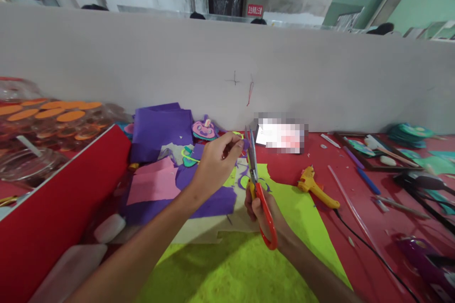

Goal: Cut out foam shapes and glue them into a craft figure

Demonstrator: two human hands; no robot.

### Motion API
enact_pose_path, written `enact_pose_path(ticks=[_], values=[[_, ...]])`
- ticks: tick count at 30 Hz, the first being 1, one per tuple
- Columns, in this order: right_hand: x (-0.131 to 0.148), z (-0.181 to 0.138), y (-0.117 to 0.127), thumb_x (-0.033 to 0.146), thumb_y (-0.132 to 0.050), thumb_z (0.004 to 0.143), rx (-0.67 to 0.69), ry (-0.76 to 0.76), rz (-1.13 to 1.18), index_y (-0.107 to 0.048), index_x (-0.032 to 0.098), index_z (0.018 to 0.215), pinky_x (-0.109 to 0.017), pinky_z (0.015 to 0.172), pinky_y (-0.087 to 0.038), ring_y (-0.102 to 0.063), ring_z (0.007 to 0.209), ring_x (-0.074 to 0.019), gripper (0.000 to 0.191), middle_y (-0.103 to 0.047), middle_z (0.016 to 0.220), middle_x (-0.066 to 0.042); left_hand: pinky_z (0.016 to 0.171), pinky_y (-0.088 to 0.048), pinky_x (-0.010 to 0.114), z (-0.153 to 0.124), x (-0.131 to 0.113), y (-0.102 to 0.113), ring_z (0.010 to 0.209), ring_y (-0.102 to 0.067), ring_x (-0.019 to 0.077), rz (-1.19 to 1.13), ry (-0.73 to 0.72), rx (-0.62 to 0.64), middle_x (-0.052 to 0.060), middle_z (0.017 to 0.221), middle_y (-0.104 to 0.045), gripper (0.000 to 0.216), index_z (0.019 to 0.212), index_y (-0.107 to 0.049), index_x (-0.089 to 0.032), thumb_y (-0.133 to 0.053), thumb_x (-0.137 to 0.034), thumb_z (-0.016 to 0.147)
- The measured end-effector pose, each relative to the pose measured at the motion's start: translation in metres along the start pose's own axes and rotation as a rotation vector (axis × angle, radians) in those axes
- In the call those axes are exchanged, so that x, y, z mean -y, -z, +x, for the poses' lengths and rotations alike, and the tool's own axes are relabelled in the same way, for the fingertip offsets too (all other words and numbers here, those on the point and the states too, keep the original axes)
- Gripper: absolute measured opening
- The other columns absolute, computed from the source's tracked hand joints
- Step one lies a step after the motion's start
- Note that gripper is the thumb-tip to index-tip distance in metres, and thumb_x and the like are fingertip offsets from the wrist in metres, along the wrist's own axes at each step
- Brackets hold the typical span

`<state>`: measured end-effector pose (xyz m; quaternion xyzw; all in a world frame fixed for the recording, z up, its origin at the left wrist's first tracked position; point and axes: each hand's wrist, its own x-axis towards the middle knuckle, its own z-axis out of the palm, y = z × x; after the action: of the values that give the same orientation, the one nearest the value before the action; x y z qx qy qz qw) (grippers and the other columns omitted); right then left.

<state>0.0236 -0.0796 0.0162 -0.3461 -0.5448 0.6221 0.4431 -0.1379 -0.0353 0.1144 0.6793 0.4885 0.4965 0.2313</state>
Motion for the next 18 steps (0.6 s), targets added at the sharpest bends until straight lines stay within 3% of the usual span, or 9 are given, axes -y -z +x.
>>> enact_pose_path(ticks=[18], values=[[0.0022, 0.0002, 0.0006, 0.074, -0.071, 0.072, -0.055, -0.091, -0.032, -0.046, 0.025, 0.069, -0.024, 0.037, -0.023, -0.028, 0.042, -0.0081, 0.055, -0.035, 0.052, 0.009, 0.054, -0.035, 0.025, 0.0013, -0.0010, 0.0011, 0.058, -0.045, 0.0101, -0.089, 0.022, -0.044, -0.003, 0.066, -0.050, 0.022, 0.078, -0.055, -0.018, -0.052, -0.029, 0.097]])
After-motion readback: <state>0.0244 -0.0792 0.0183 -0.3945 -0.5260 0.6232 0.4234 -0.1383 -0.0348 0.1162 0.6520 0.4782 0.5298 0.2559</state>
